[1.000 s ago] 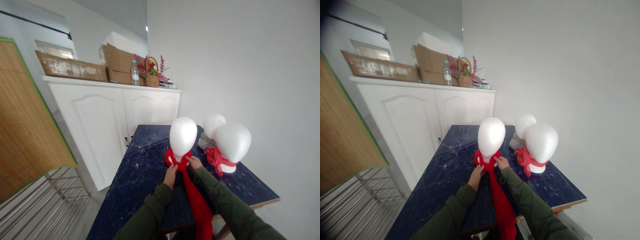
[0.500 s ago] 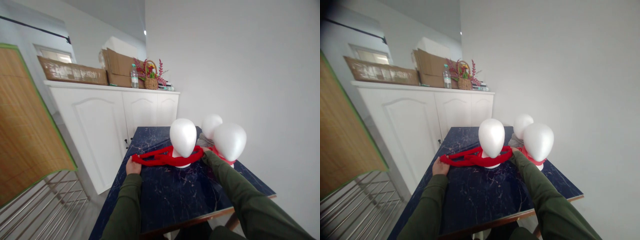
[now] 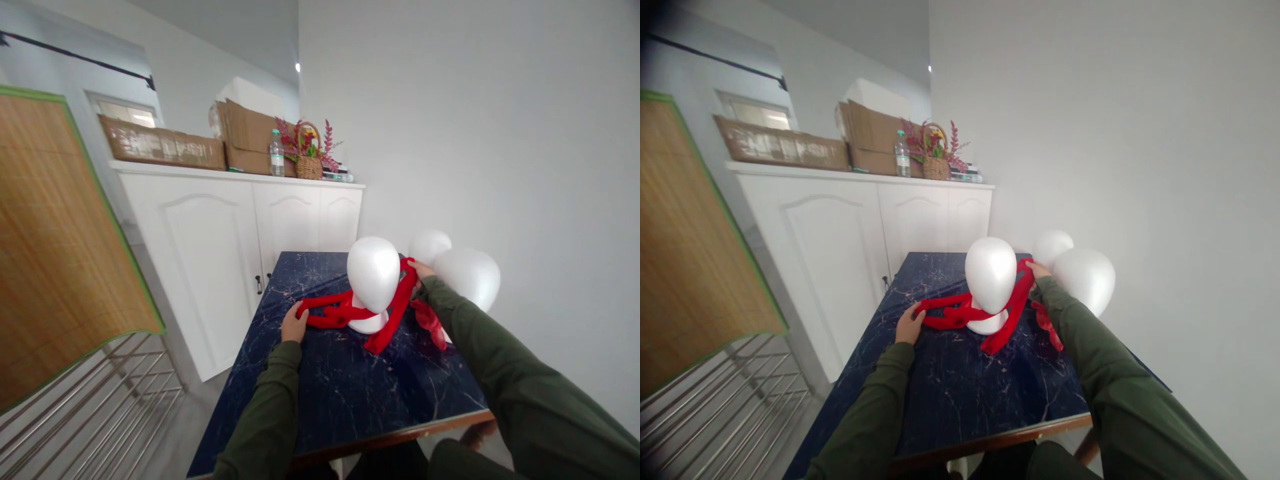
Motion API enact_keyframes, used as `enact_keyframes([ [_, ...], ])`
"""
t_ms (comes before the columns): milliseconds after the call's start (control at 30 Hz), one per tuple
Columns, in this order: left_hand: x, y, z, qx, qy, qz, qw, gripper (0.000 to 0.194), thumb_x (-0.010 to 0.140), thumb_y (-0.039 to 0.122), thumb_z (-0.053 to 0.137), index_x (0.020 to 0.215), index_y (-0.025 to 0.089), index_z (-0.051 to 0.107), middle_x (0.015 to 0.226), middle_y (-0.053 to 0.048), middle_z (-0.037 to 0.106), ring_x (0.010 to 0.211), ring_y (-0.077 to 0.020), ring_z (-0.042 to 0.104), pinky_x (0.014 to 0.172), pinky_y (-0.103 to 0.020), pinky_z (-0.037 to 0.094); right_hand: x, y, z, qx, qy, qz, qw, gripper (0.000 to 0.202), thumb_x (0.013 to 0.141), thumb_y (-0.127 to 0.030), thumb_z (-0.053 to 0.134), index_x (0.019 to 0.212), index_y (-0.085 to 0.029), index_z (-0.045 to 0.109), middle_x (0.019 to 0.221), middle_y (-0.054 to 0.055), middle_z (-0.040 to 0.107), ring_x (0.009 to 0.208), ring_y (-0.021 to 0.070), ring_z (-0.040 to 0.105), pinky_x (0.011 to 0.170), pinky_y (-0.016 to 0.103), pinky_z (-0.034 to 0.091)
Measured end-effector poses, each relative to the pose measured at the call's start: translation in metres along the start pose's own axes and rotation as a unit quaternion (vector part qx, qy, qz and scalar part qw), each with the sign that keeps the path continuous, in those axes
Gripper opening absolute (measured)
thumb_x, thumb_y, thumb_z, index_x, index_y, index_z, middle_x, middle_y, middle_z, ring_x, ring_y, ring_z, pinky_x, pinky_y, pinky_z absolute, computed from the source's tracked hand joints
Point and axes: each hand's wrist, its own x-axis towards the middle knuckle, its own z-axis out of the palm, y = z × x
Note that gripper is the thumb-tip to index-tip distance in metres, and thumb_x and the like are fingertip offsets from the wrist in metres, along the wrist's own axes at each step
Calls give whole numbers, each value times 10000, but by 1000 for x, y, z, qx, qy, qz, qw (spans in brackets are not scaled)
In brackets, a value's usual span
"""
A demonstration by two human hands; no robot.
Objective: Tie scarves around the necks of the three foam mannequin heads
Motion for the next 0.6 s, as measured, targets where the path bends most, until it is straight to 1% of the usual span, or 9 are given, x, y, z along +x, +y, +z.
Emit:
enact_keyframes([
  [67,-1,-1,2,-10,-3,-9,1000,216,575,107,666,765,209,644,994,-40,612,1093,-209,457,1010,-325,251,10,-15,-2,-26,-8,6,1000,105,725,-144,469,668,-129,557,481,-11,553,436,111,507,498,248,456],
  [167,-1,-4,3,-34,4,-45,998,130,658,187,614,785,184,636,964,-72,622,992,-203,534,923,-338,359,19,-42,-5,-75,-11,-2,997,73,679,-125,530,636,-110,587,475,-18,548,446,103,505,531,252,455],
  [233,0,-6,3,-53,10,-78,995,157,716,248,552,831,166,620,939,-96,628,883,-193,586,814,-346,432,23,-62,-6,-102,2,-18,995,52,653,-103,553,624,-102,596,470,-28,534,452,94,499,558,252,452],
  [333,0,-8,2,-76,17,-111,991,218,747,295,499,887,159,594,942,-109,627,784,-162,612,699,-307,463,28,-99,-8,-123,43,-51,990,65,666,-82,540,684,-90,602,499,-24,533,474,89,499,578,259,450],
  [400,0,-8,1,-82,21,-119,989,218,739,294,501,885,160,590,952,-104,625,761,-140,610,666,-267,457,31,-125,-11,-126,74,-76,986,116,691,-82,524,782,-80,596,581,2,570,516,90,516,587,263,448],
  [467,0,-7,1,-83,21,-121,989,205,723,287,514,861,159,595,948,-94,627,746,-125,605,642,-237,444,34,-153,-16,-126,108,-112,980,179,745,-102,463,871,-42,574,718,58,603,596,84,547,614,252,435],
  [533,-2,-5,2,-79,18,-121,989,192,705,282,528,828,155,602,935,-87,630,735,-119,598,626,-221,432,34,-181,-21,-132,146,-161,967,272,794,-131,349,901,18,550,858,126,596,708,78,566,651,237,404],
  [600,-4,-4,3,-73,14,-119,990,186,690,283,540,802,152,608,924,-85,633,727,-118,593,616,-217,423,31,-210,-25,-152,173,-213,949,367,795,-167,272,907,62,535,959,176,565,814,89,558,674,234,373],
])
